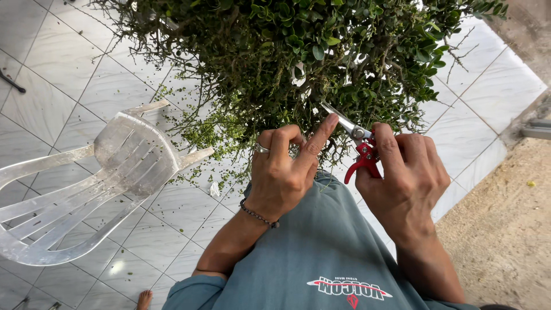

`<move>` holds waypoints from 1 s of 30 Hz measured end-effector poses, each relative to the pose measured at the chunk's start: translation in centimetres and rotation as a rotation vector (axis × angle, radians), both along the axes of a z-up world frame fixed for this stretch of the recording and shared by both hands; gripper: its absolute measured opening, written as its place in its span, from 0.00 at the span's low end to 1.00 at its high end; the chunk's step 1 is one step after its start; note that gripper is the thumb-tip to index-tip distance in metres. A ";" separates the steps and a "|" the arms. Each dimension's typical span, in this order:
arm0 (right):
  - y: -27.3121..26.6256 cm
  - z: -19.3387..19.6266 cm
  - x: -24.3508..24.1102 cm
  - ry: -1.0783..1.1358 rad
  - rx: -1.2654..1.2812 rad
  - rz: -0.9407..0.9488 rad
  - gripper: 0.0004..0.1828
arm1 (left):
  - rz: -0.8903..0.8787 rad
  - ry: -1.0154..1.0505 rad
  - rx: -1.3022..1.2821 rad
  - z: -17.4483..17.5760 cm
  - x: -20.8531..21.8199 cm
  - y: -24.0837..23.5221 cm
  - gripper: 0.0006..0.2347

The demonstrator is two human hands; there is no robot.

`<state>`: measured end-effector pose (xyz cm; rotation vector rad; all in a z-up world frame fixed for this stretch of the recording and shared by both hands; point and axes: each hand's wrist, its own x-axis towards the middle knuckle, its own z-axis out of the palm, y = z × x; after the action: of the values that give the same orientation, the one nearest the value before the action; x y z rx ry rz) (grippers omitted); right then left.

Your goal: The person uses red pruning shears to trim the leaves and small branches of a dense green plant. They hold the plant with one hand while cutting with the other, working methodically through the foliage.

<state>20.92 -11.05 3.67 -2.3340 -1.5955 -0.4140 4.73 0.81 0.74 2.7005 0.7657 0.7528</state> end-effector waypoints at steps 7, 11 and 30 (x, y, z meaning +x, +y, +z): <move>-0.6 0.5 0.7 -0.189 -0.060 -0.046 0.17 | -0.015 0.011 -0.034 0.1 0.4 0.0 0.19; -0.8 2.5 1.5 -0.241 -0.116 -0.016 0.20 | -0.028 -0.027 -0.029 0.2 0.8 -0.2 0.20; 2.1 8.5 2.7 -0.686 -0.330 0.115 0.13 | -0.061 -0.048 -0.164 0.1 1.3 -0.2 0.25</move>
<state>23.67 -8.92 12.20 -2.4607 -2.2303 -1.0882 6.06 0.64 0.89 2.5380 0.6982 0.7048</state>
